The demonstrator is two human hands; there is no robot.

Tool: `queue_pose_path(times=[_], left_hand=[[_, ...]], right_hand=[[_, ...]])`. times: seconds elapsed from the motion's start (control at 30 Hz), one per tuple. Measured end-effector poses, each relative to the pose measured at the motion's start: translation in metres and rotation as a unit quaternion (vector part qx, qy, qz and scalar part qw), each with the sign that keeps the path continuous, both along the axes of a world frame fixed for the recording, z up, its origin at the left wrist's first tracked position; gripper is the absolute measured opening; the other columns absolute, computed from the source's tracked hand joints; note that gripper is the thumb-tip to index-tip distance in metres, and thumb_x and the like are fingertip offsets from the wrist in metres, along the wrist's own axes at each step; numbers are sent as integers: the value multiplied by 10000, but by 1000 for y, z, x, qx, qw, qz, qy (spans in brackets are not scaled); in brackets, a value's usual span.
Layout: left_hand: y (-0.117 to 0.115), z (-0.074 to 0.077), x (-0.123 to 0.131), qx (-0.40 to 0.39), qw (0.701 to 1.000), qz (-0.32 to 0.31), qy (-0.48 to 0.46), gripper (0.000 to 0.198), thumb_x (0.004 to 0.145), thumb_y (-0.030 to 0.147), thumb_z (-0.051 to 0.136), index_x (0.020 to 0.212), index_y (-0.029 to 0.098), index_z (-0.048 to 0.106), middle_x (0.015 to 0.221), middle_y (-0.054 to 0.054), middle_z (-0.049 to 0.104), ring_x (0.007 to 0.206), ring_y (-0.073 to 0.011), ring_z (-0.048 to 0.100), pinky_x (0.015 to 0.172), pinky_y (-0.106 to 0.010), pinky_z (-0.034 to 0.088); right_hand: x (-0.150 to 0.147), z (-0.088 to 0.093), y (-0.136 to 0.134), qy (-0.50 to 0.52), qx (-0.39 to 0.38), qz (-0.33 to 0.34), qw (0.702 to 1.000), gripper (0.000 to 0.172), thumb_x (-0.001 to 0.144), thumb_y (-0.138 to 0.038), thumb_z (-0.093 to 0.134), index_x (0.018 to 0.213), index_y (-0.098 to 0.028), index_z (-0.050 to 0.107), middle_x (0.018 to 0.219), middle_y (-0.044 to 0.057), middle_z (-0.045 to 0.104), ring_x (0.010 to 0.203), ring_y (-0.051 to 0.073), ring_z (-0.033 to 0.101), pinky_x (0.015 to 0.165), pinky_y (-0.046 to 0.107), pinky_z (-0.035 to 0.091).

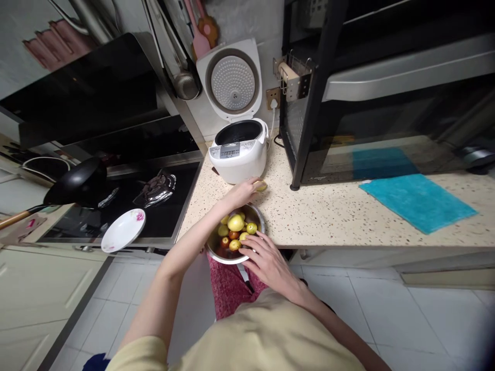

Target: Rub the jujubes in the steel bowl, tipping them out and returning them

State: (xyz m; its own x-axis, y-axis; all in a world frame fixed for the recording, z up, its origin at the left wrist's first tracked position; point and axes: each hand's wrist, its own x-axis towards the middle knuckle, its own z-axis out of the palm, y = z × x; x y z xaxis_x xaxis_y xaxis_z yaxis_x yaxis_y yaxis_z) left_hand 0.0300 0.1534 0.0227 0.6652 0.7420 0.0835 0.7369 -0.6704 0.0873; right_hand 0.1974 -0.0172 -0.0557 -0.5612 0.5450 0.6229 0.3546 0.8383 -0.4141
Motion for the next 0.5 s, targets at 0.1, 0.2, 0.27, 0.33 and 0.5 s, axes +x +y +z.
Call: queue_pose_path(times=[0.1,0.2,0.27,0.33,0.5], left_hand=[[30,-13,17,8,998,-27,53,366,960,52,548,1285,190,643,1330,-130,662,1205,-241,649,1018,-379,498],[43,-22,27,24,996,-29,81,354,930,-5,524,1199,160,683,1200,-162,707,1166,-269,649,999,-406,467],[46,-26,30,35,994,-25,97,329,911,-18,537,1145,150,695,1143,-171,713,1146,-280,642,982,-405,449],[45,-30,30,43,993,-17,106,300,912,-12,547,1114,151,699,1095,-164,709,1108,-276,645,961,-395,441],[39,-31,28,56,992,8,110,327,934,-19,484,1123,138,700,1083,-169,683,1042,-274,652,899,-391,468]], right_hand=[[1,1,0,5,-2,-2,1000,233,1008,-212,597,1216,-194,702,1258,101,731,1274,245,645,1164,544,507],[3,1,0,9,-6,-6,1000,247,999,-209,609,1227,-211,704,1257,95,732,1273,242,645,1156,537,518],[4,0,0,7,-9,-8,1000,253,1000,-213,609,1236,-213,700,1266,95,728,1283,244,640,1156,539,519],[5,-1,0,6,-10,-10,1000,255,1006,-216,602,1243,-210,695,1272,95,727,1285,246,639,1158,543,517],[5,-2,-1,11,-7,-11,1000,247,1010,-218,600,1237,-192,697,1259,98,731,1275,250,645,1162,544,513]])
